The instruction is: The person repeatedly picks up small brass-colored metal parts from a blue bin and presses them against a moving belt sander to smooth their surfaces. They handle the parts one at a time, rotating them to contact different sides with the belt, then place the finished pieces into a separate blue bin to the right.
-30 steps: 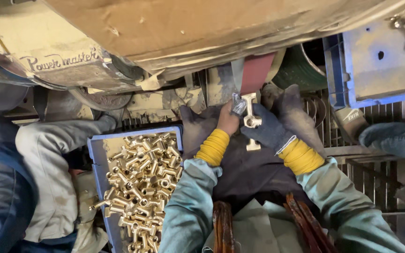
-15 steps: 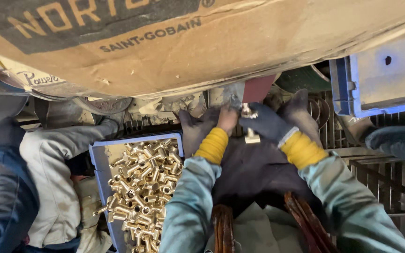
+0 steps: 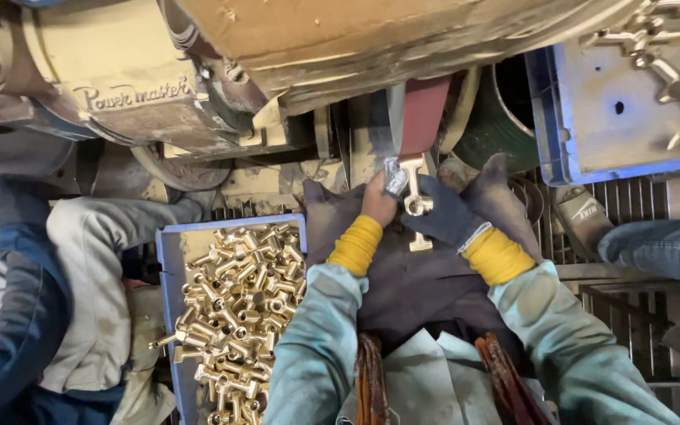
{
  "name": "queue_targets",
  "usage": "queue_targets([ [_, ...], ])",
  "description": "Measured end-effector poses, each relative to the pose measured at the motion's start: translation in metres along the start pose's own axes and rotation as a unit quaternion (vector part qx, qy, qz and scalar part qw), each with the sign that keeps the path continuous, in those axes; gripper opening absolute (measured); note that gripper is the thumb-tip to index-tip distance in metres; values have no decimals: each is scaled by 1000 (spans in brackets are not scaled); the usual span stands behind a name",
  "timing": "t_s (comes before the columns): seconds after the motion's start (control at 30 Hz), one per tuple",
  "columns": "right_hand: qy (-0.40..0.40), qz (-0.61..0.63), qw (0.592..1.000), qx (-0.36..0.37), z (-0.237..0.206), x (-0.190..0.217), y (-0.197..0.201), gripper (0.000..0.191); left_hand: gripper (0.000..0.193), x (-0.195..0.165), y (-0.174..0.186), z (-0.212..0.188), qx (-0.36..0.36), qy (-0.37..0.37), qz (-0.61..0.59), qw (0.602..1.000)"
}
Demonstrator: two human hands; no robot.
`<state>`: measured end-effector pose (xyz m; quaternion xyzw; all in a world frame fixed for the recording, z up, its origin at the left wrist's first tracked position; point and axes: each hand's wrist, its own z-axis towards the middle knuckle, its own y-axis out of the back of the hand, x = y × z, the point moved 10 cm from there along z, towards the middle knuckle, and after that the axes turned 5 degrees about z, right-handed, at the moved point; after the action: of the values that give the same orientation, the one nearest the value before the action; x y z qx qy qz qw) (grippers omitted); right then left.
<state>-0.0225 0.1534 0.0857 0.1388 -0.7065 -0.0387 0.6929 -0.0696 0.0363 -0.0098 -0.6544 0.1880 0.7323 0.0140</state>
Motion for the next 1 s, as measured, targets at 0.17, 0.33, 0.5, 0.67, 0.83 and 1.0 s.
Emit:
queue_targets([
  [0.17, 77, -17, 991, -108, -47, 51, 33, 53, 37, -23, 10, -43, 13, 143, -169, 975],
  [0.33, 139, 400, 862, -278, -71, 72, 41, 63, 63, -104, 14, -82, 48, -2, -131, 990],
  [0.5, 38, 63, 992, -100, -80, 113, 32, 66, 44, -131, 49, -88, -55, 21, -41, 997],
  [0.67, 66, -179, 980, -50, -89, 130, 41, 57, 40, -153, 30, -86, 85, -112, 181, 973],
  [0.83, 54, -36, 997, 30, -60, 82, 17, 61, 48, -130, 7, -69, 172, -129, 151, 965],
  [1.0, 56, 76, 993, 77, -34, 18, -7, 60, 62, -94, 10, -32, 86, -150, 79, 982],
])
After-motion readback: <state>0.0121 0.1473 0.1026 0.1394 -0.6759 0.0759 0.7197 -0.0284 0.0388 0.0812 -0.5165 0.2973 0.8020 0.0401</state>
